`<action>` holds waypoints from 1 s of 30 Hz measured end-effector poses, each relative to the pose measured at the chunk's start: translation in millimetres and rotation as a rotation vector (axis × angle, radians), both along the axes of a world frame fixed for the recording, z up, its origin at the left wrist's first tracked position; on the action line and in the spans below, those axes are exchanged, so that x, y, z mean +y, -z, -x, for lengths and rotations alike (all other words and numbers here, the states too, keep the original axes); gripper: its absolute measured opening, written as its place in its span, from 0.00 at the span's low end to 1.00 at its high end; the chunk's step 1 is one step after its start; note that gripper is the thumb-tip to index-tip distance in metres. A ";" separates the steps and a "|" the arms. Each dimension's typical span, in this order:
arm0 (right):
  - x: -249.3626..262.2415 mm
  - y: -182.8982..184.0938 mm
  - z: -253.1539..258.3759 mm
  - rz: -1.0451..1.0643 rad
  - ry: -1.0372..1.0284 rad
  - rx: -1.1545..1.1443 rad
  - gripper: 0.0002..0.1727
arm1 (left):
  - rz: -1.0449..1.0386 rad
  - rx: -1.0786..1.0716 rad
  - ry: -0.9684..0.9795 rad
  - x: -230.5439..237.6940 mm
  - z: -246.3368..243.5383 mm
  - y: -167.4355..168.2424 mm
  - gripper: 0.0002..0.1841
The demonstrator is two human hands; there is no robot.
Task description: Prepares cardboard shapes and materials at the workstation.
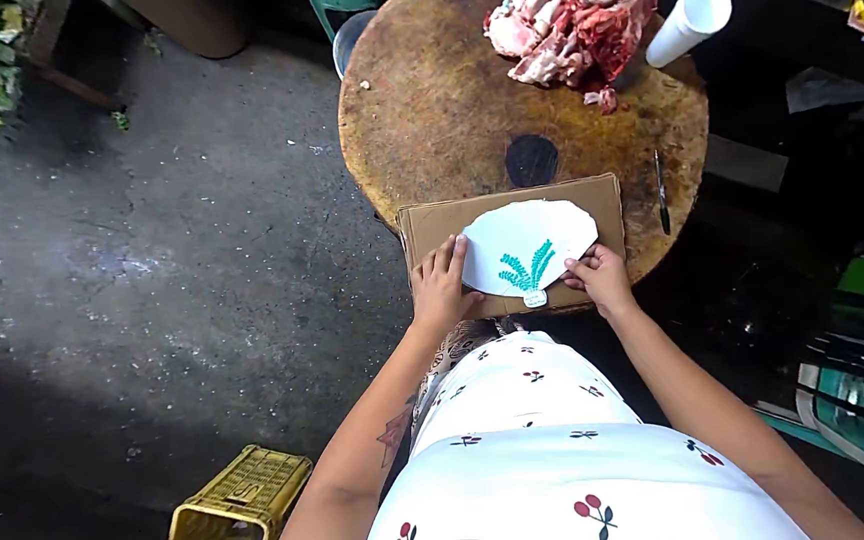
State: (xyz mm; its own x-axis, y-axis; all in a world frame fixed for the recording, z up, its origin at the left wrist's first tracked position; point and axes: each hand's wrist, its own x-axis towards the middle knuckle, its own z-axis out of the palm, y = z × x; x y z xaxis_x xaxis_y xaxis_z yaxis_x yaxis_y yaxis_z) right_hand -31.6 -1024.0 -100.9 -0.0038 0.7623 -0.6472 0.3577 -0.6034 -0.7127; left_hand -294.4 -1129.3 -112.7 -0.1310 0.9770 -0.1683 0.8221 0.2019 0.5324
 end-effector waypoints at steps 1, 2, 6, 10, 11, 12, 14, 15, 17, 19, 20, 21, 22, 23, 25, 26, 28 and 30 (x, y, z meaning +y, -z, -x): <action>0.6 0.2 0.2 0.007 -0.012 -0.004 0.16 | 0.003 -0.002 0.012 2.3 2.0 -0.6 0.58; 1.7 1.2 -0.2 0.011 -0.033 -0.013 0.17 | -0.001 -0.012 0.021 4.3 4.6 -1.8 0.57; 5.4 6.7 -6.5 0.016 -0.189 -0.110 0.19 | 0.004 -0.037 0.035 10.3 12.9 -4.9 0.57; 13.0 6.5 -15.8 -0.102 -0.252 -0.190 0.23 | -0.017 -0.057 0.041 12.0 17.7 -1.1 0.56; 15.7 5.8 -18.6 -0.150 -0.238 -0.179 0.26 | -0.026 -0.067 0.044 11.5 18.4 -0.4 0.56; 19.6 6.2 -21.4 -0.188 -0.224 -0.161 0.29 | -0.034 -0.076 0.047 11.2 18.8 -0.4 0.57; 28.9 7.6 -26.0 -0.233 -0.211 -0.096 0.31 | -0.040 -0.097 0.055 11.1 18.8 -1.2 0.58; 32.2 6.7 -27.8 -0.242 -0.219 -0.061 0.31 | -0.037 -0.103 0.057 11.2 18.1 -1.7 0.58; 36.1 5.3 -29.2 -0.246 -0.243 -0.023 0.26 | -0.042 -0.109 0.060 11.1 16.3 -2.2 0.57; 37.3 5.3 -30.0 -0.246 -0.251 -0.015 0.23 | -0.046 -0.103 0.059 11.4 15.4 -1.8 0.56; 37.5 6.3 -31.1 -0.246 -0.251 -0.010 0.22 | -0.051 -0.097 0.060 11.3 15.2 -0.8 0.55; 37.6 7.6 -32.5 -0.249 -0.251 -0.003 0.22 | -0.056 -0.092 0.062 11.2 15.2 0.4 0.54; 37.3 8.9 -33.7 -0.254 -0.250 0.007 0.23 | -0.057 -0.091 0.066 10.9 15.5 0.8 0.53; 36.7 10.1 -34.7 -0.259 -0.251 0.019 0.23 | -0.059 -0.096 0.067 10.5 15.8 0.8 0.53; 36.0 12.1 -35.7 -0.269 -0.258 0.035 0.23 | -0.059 -0.112 0.067 10.0 16.2 0.2 0.51; 36.6 13.4 -35.6 -0.268 -0.260 0.034 0.23 | -0.056 -0.113 0.065 10.1 16.2 0.4 0.51; 37.9 15.3 -35.6 -0.266 -0.269 0.028 0.23 | -0.046 -0.107 0.058 10.2 15.8 1.7 0.51; 38.8 13.6 -35.9 -0.251 -0.290 0.023 0.25 | -0.032 -0.103 0.053 10.1 15.2 1.5 0.52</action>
State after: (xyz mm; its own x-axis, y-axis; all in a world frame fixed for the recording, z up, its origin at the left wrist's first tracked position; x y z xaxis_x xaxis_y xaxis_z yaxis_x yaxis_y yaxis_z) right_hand 4.3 -985.2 -114.6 -0.2553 0.8622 -0.4374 0.4701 -0.2847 -0.8354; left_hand -309.6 -1119.3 -114.3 -0.0627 0.9872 -0.1466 0.7717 0.1411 0.6202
